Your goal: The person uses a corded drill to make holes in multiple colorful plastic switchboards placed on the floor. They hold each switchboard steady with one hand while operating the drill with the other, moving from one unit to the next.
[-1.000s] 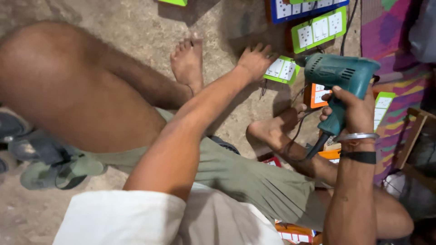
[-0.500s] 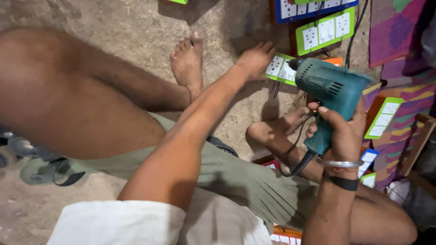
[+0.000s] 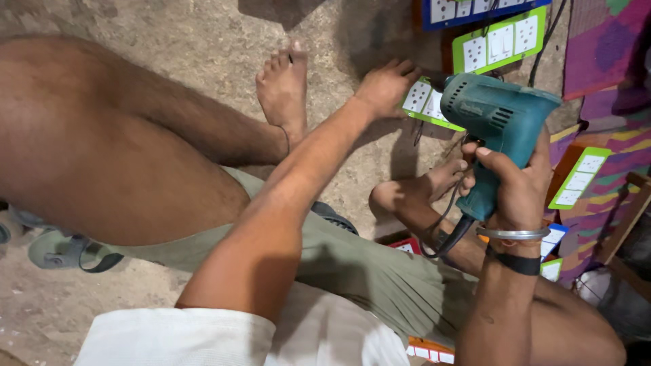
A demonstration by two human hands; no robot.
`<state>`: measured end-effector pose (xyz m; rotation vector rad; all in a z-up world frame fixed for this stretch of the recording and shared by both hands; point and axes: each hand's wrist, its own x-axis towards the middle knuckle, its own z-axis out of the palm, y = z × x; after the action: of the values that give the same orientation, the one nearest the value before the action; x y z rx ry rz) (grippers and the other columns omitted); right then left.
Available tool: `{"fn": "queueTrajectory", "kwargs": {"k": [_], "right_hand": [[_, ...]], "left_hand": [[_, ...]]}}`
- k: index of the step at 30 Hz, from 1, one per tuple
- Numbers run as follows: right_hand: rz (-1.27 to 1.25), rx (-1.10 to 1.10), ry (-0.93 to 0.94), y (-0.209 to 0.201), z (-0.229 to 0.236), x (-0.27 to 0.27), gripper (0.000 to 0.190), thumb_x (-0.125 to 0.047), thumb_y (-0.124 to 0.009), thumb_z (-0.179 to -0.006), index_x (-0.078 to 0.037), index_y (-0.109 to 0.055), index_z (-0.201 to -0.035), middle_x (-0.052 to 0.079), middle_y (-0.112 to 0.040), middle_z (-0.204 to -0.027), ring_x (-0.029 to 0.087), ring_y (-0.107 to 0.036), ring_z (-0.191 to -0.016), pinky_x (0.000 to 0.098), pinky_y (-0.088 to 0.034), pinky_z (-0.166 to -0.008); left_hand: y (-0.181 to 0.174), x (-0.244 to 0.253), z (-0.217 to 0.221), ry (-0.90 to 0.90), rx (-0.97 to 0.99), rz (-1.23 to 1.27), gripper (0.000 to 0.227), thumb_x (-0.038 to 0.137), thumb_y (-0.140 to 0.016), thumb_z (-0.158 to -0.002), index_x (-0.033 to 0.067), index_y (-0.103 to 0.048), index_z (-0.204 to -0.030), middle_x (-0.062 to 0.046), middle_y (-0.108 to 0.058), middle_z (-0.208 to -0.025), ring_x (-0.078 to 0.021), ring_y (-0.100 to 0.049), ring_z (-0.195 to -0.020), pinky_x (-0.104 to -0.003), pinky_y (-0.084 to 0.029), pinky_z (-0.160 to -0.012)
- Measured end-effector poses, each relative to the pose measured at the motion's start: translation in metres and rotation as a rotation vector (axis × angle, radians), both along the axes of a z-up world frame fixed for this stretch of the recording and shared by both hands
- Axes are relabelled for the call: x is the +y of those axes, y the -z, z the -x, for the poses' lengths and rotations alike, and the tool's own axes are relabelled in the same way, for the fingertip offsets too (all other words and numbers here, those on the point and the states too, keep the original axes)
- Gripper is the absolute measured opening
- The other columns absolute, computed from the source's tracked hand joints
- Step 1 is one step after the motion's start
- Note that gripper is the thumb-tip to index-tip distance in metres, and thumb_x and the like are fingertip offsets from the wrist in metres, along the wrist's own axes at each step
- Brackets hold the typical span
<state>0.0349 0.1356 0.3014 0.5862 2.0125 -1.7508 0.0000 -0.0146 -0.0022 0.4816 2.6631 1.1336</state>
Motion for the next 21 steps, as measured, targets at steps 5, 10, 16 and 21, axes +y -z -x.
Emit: {"fn": "queueTrajectory", "kwargs": {"k": [5,10,16,21], "right_hand": [[0.004,0.006,-0.001,0.001,-0.001,-0.002,0.065,0.007,-0.061,-0.089,-0.005,-0.043,-0.151,0.016,-0.07,-0.101,0.021,-0.065,-0.066,0.0316,-0.055,-0.052],[-0.008,-0.017,-0.023,0.001,0.003,-0.003,0.067,0.007,-0.06,-0.088,-0.005,-0.041,-0.151,0.015,-0.07,-0.1,0.021,-0.065,-0.065,0.0326,-0.055,-0.051],[-0.068,-0.059,-0.021,-0.002,0.012,-0.004,0.063,0.006,-0.06,-0.088,-0.004,-0.041,-0.147,0.016,-0.068,-0.098,0.022,-0.061,-0.057,0.0341,-0.055,-0.048],[-0.048,-0.078,-0.027,-0.011,0.009,-0.008,0.062,0.006,-0.059,-0.091,-0.004,-0.042,-0.151,0.016,-0.069,-0.103,0.021,-0.062,-0.061,0.0326,-0.054,-0.052]], "left_hand": [[-0.002,0.001,0.001,-0.012,0.006,0.008,0.092,0.037,-0.094,-0.056,0.0068,-0.058,-0.136,-0.01,-0.059,-0.128,-0.0335,-0.058,-0.119,-0.047,-0.055,-0.093],[-0.003,0.004,0.003,-0.039,0.025,0.013,0.096,0.04,-0.096,-0.05,0.0054,-0.059,-0.132,-0.012,-0.059,-0.129,-0.04,-0.056,-0.122,-0.05,-0.053,-0.089],[-0.004,0.001,0.002,0.005,-0.014,-0.019,0.093,0.034,-0.093,-0.054,0.0059,-0.058,-0.135,-0.009,-0.059,-0.131,-0.0333,-0.059,-0.118,-0.047,-0.055,-0.092],[-0.004,-0.004,-0.002,-0.038,0.053,-0.038,0.091,0.036,-0.092,-0.055,0.0074,-0.06,-0.135,-0.009,-0.061,-0.127,-0.0325,-0.059,-0.118,-0.047,-0.056,-0.091]]}}
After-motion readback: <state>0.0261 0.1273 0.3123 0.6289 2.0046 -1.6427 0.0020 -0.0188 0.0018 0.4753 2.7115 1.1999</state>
